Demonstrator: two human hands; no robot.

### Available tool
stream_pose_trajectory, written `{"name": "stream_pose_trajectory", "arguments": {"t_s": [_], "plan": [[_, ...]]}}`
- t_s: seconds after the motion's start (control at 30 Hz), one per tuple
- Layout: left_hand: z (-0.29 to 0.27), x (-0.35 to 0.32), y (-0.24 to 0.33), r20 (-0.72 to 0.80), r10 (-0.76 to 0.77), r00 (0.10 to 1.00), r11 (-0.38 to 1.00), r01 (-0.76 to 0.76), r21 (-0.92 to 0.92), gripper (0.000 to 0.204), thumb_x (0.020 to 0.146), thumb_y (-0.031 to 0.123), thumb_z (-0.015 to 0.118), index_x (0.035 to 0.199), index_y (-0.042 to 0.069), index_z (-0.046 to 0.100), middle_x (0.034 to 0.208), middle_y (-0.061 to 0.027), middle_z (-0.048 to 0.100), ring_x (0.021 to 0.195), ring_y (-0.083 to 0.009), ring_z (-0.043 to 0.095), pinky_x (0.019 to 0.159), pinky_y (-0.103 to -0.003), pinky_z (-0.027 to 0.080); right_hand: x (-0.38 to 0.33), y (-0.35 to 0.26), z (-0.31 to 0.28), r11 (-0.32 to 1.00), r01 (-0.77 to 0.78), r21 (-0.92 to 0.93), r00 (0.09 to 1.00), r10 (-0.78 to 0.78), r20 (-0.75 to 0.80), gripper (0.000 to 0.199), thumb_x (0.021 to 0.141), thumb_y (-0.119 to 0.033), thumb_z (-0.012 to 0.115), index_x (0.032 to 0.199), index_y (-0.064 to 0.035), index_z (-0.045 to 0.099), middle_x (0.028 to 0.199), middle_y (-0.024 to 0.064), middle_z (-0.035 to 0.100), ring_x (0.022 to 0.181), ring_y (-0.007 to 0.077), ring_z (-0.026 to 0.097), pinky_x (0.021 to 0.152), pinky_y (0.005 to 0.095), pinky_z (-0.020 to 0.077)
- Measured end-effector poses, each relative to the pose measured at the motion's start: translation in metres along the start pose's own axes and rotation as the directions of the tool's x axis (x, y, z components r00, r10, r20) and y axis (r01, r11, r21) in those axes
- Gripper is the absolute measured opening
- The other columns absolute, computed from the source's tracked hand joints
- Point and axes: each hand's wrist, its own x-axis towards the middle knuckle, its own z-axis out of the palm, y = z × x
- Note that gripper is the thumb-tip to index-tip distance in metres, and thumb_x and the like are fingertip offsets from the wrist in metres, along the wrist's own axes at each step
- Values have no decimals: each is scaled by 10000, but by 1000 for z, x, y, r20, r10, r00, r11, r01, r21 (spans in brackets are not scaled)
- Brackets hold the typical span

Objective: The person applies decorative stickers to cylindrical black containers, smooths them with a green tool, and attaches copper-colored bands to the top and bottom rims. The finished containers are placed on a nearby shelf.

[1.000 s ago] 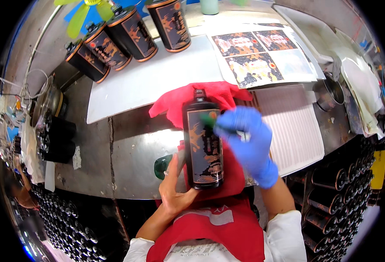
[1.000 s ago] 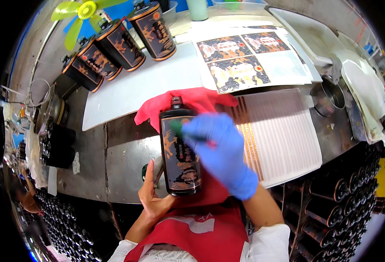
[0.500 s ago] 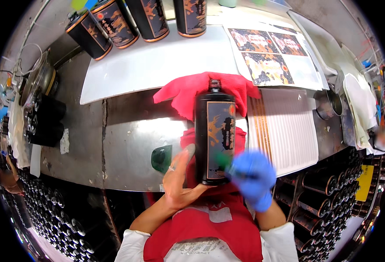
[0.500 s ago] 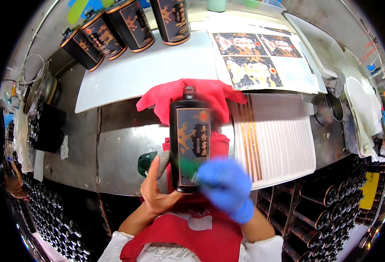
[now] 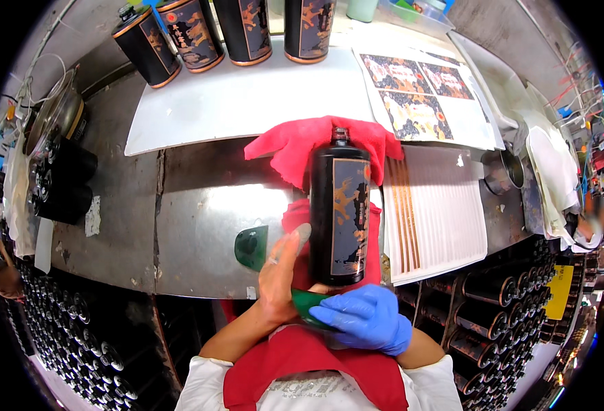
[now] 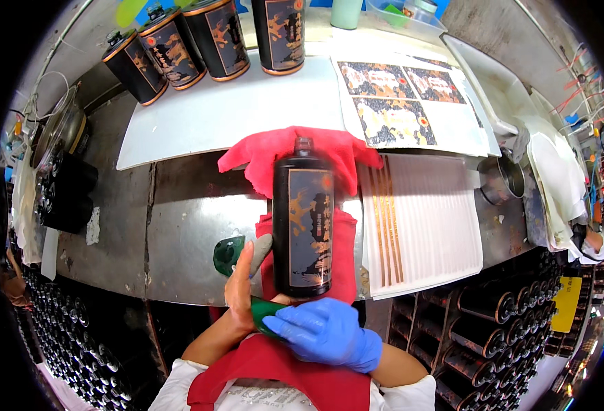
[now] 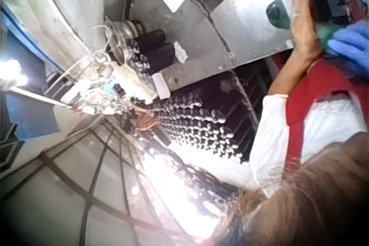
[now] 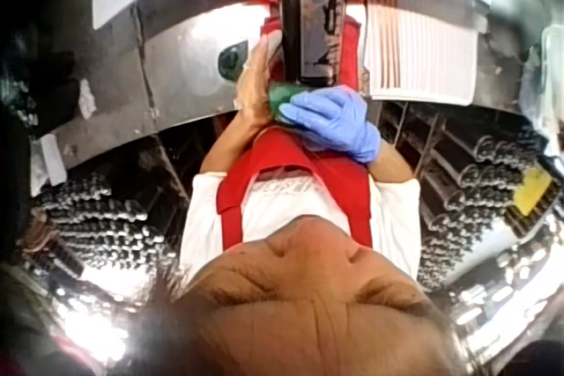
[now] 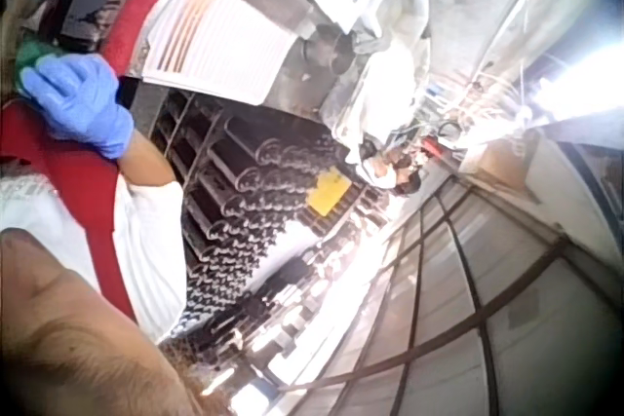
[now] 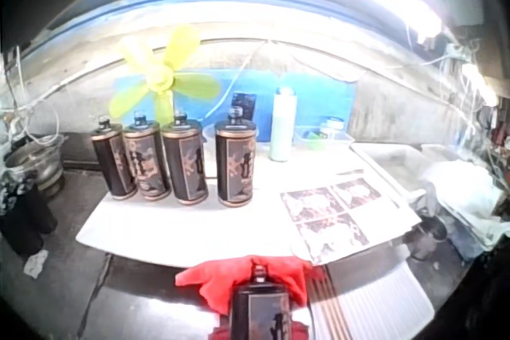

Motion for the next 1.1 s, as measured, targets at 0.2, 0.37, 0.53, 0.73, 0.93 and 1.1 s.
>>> {"name": "stream_pose_trajectory", "arguments": {"t_s": [0.2,0.37,0.53,0.73,0.93,1.1], "plan": [[-5,-1,4,15,-6,1000,997,5,77,887,557,205,862,1220,-154,394,1050,-287,582,965,-421,595,843,-471,468,46,52,-17,949,-299,-102,845,213,-491,292,640,56,728,894,-75,666,850,83,632,746,224,589,645,303,485],[0,2,0,19,5,1000,999,-6,44,907,556,230,861,1233,-137,380,1061,-289,582,966,-415,598,838,-479,469,58,48,6,924,-230,-304,900,83,-428,366,602,-42,753,950,-123,673,921,60,633,764,231,595,653,324,484],[-11,6,-2,83,85,993,989,-94,116,855,561,264,864,1186,-121,425,1032,-310,585,954,-400,612,837,-424,477,62,39,-6,952,-143,-272,924,29,-382,379,606,-56,755,968,-135,677,896,51,642,698,222,592,604,323,478],[-7,9,-5,100,91,991,995,-95,42,573,549,260,858,931,16,507,1034,-323,577,851,-413,619,746,-430,492,77,50,-11,918,-180,-353,948,66,-312,353,624,-76,735,968,-130,676,894,32,645,703,231,581,598,330,481],[-8,7,-7,103,83,991,995,-88,50,537,540,273,860,894,43,528,1029,-315,584,826,-386,627,755,-441,491,74,42,-27,944,-87,-317,989,45,-138,350,607,-99,747,946,-156,682,890,17,643,705,219,580,647,315,461],[-10,10,-7,119,102,988,990,-112,89,539,536,299,863,881,58,527,984,-284,606,803,-348,634,778,-451,489,81,47,-16,902,-96,-421,989,39,-141,391,577,-76,751,947,-186,688,913,-11,639,744,187,568,630,294,447]]}}
